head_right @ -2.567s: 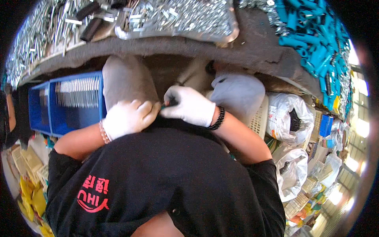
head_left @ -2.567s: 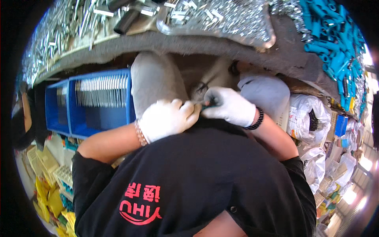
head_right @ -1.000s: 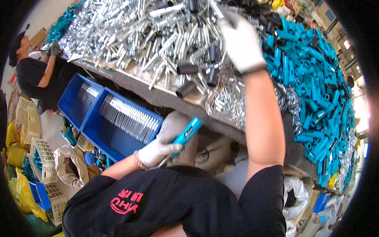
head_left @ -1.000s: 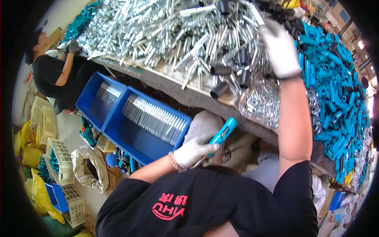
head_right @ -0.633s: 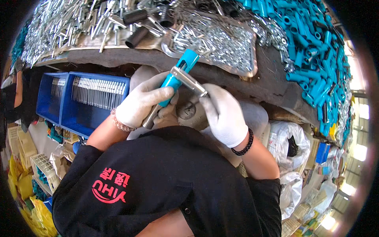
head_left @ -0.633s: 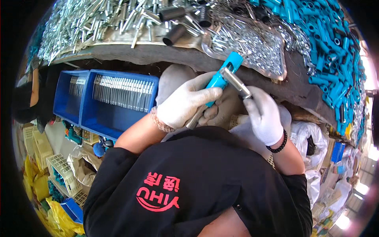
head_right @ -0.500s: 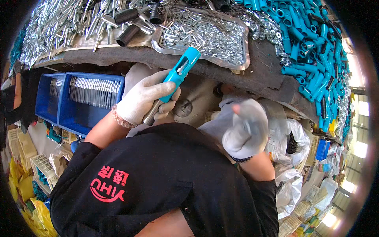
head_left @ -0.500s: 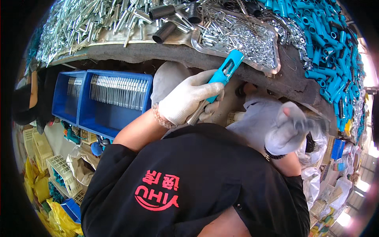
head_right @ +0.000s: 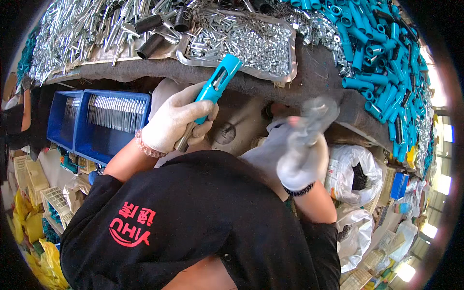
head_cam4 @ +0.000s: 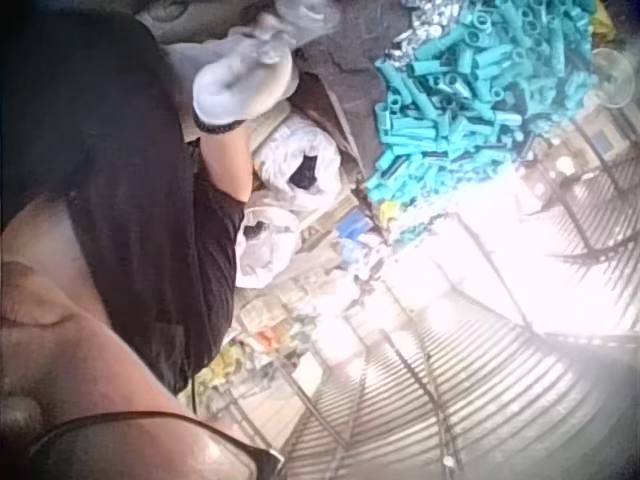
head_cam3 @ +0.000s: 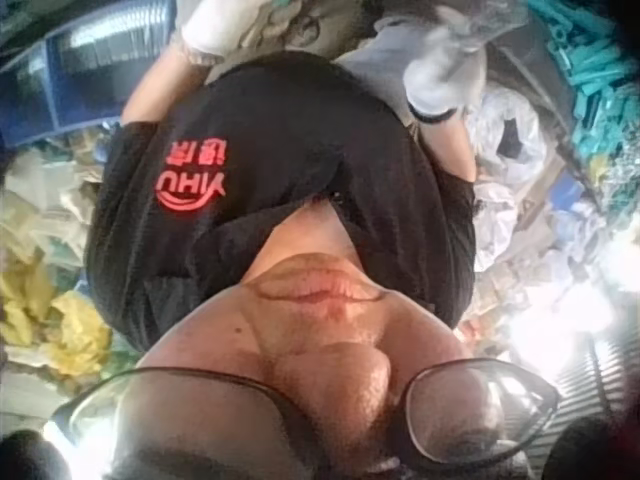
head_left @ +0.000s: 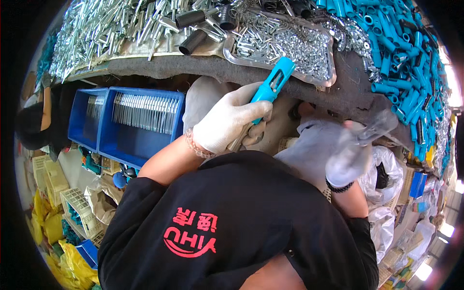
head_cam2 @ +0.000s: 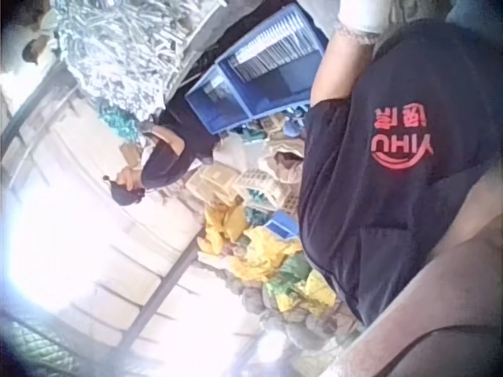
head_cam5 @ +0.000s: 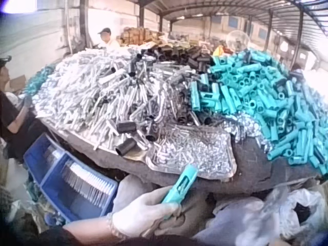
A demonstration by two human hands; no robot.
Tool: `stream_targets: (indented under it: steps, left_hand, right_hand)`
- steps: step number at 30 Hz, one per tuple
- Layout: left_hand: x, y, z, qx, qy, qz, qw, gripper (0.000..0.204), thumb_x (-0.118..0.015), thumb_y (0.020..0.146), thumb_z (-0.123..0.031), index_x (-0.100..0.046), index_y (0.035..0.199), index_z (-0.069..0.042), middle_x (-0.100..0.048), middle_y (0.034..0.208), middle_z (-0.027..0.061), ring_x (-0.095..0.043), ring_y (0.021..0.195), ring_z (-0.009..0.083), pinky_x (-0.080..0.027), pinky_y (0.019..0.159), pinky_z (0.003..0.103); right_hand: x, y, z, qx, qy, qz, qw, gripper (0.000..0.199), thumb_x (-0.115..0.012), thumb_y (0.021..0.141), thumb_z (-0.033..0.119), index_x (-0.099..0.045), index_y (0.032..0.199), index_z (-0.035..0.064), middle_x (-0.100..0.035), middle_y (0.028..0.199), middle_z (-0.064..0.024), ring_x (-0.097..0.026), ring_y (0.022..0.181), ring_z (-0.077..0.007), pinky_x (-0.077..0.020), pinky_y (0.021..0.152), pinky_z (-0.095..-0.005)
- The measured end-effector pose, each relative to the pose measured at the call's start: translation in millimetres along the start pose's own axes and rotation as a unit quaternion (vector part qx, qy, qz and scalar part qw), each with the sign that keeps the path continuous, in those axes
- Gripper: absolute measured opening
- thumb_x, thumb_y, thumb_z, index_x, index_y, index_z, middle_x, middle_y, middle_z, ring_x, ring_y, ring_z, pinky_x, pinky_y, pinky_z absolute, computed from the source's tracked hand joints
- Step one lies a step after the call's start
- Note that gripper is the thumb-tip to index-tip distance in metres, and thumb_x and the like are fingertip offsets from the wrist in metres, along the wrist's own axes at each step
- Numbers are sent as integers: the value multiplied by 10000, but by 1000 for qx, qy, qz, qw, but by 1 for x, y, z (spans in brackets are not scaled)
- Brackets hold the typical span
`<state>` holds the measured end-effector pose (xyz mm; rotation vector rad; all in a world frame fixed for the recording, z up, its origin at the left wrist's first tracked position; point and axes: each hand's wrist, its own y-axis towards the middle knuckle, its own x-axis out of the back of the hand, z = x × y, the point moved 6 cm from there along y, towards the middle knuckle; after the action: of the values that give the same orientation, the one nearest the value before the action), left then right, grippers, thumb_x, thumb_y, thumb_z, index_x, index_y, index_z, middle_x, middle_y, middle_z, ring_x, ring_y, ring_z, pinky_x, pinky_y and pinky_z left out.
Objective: The person assembles tools by inserting metal rods and springs into metal tubes, attaching plastic handles, fastening components with pins by hand, and placing the assembled items into a basket.
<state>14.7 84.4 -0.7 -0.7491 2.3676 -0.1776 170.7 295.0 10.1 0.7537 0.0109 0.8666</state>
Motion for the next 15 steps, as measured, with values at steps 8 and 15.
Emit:
stream_targets:
  steps: [8,15]
  left_hand:
    - [6,6,-1,-9,24,6,1000,514,-622,949,-252,-427,1357,-7,-552,894,55,-509,599,96,-380,450,225]
    - [21,5,12,-18,35,-54,998,584,-635,942,-358,-466,1337,38,-602,897,97,-554,587,137,-436,495,241]
  right_hand:
    - [-14,23,34,77,-107,-13,991,180,-582,921,80,-641,1049,-31,-672,870,-158,-638,717,-291,-501,657,-389]
    - [-1,76,-52,10,-451,-19,892,198,-589,931,109,-630,1107,28,-671,917,-217,-645,862,-420,-516,774,-471]
